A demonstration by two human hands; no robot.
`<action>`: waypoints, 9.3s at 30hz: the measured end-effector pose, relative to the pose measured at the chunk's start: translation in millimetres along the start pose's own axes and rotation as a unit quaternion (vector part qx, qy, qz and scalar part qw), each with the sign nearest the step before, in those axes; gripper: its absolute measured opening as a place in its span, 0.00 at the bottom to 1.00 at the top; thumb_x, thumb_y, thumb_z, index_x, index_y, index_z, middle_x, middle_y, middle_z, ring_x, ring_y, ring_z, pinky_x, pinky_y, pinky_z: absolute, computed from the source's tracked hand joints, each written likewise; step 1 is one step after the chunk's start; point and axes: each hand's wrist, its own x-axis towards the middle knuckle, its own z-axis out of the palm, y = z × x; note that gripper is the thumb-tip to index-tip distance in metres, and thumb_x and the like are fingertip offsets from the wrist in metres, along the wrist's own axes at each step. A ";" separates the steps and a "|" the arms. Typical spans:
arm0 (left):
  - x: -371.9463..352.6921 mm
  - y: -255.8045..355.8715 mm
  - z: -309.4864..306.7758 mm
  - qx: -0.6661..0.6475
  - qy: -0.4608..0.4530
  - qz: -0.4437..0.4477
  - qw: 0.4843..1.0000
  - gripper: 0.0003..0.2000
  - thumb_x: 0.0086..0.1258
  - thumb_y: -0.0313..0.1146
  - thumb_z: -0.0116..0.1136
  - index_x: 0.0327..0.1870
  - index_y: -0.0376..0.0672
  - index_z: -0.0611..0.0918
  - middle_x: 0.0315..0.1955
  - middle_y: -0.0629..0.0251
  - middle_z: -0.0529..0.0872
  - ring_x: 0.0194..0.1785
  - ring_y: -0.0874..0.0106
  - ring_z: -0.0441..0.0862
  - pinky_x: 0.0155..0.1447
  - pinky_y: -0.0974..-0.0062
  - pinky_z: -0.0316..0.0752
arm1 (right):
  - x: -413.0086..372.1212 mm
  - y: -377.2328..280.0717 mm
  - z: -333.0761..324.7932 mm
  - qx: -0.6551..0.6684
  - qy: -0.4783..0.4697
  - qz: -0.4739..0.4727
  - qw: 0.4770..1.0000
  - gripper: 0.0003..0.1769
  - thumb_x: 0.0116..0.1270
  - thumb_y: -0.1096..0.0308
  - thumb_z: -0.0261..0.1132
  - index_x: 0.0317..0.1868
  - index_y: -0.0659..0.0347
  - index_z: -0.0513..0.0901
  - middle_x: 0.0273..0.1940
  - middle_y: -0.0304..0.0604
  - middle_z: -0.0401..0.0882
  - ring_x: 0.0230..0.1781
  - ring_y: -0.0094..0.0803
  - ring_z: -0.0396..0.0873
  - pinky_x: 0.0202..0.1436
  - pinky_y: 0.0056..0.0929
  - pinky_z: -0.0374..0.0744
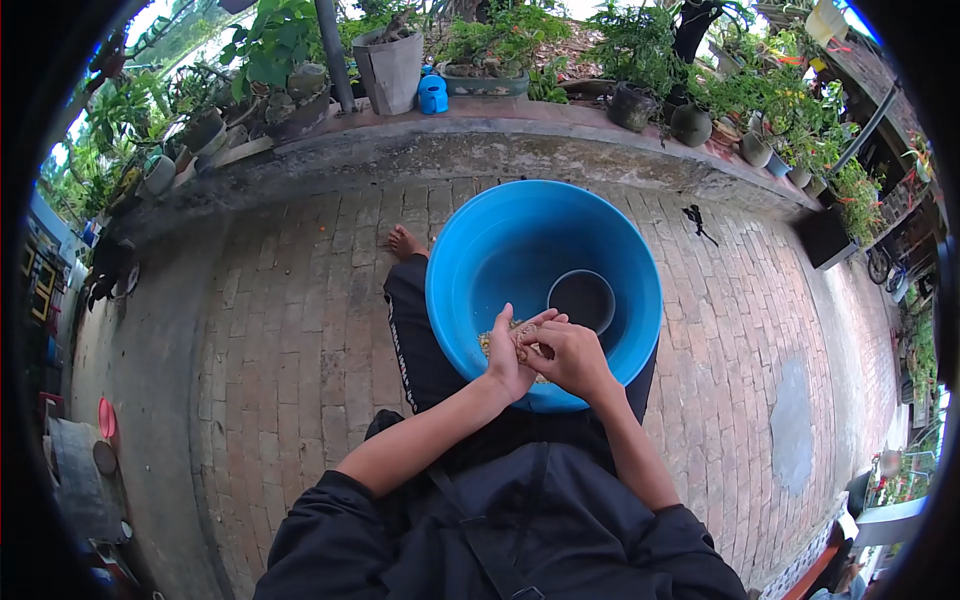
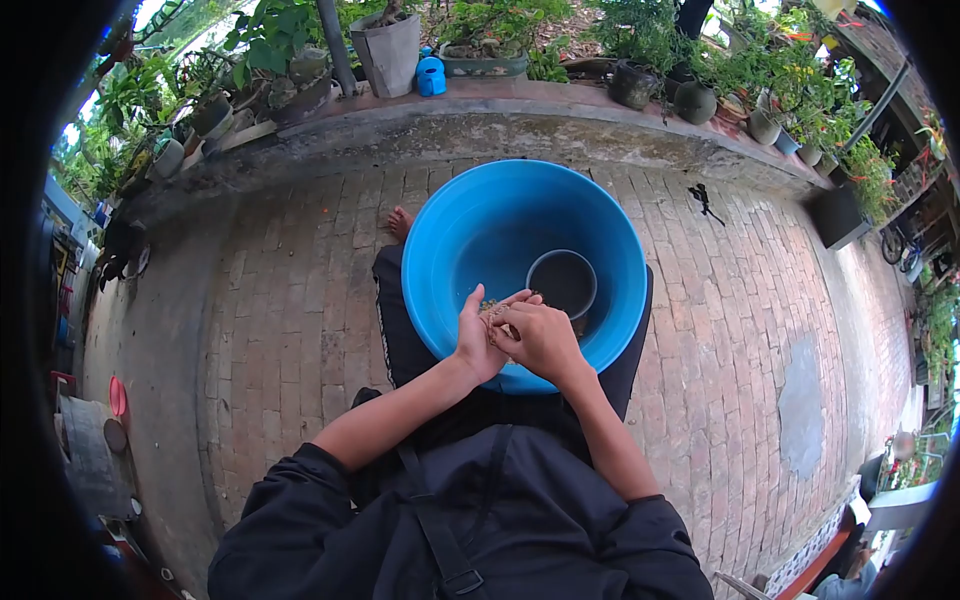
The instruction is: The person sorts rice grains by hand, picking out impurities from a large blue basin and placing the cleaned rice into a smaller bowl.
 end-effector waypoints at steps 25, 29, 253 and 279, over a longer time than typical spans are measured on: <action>9.5 -3.2 -7.8 -0.066 0.012 0.012 0.998 0.34 0.77 0.59 0.35 0.57 0.30 0.76 0.52 0.50 0.83 0.57 0.59 0.81 0.62 0.66 0.77 | -16.4 25.5 -31.6 0.139 0.149 0.171 0.964 0.05 0.61 0.74 0.71 0.35 0.66 0.86 0.23 0.38 0.79 0.20 0.19 0.71 0.26 0.21 0.70; 8.5 -3.4 -7.4 -0.055 0.001 0.006 0.998 0.35 0.76 0.60 0.33 0.57 0.32 0.76 0.52 0.52 0.84 0.57 0.60 0.80 0.65 0.62 0.74 | -17.6 9.2 -30.2 0.152 -0.015 0.108 0.982 0.07 0.56 0.75 0.72 0.36 0.63 0.87 0.25 0.41 0.79 0.24 0.24 0.76 0.29 0.23 0.73; 7.0 -4.7 -2.6 -0.024 0.012 -0.001 1.000 0.32 0.75 0.59 0.35 0.58 0.36 0.76 0.56 0.54 0.82 0.62 0.61 0.78 0.71 0.62 0.68 | -12.1 5.0 -4.6 -0.083 0.019 -0.027 0.996 0.06 0.54 0.66 0.69 0.31 0.57 0.82 0.29 0.43 0.81 0.30 0.42 0.80 0.33 0.40 0.75; 13.9 -6.6 -11.8 -0.074 0.004 0.010 0.997 0.32 0.76 0.58 0.40 0.58 0.33 0.74 0.53 0.52 0.82 0.55 0.61 0.81 0.61 0.67 0.77 | -14.9 32.8 -20.5 0.079 0.151 0.155 0.973 0.08 0.56 0.74 0.73 0.33 0.63 0.82 0.21 0.38 0.69 0.20 0.24 0.66 0.24 0.25 0.67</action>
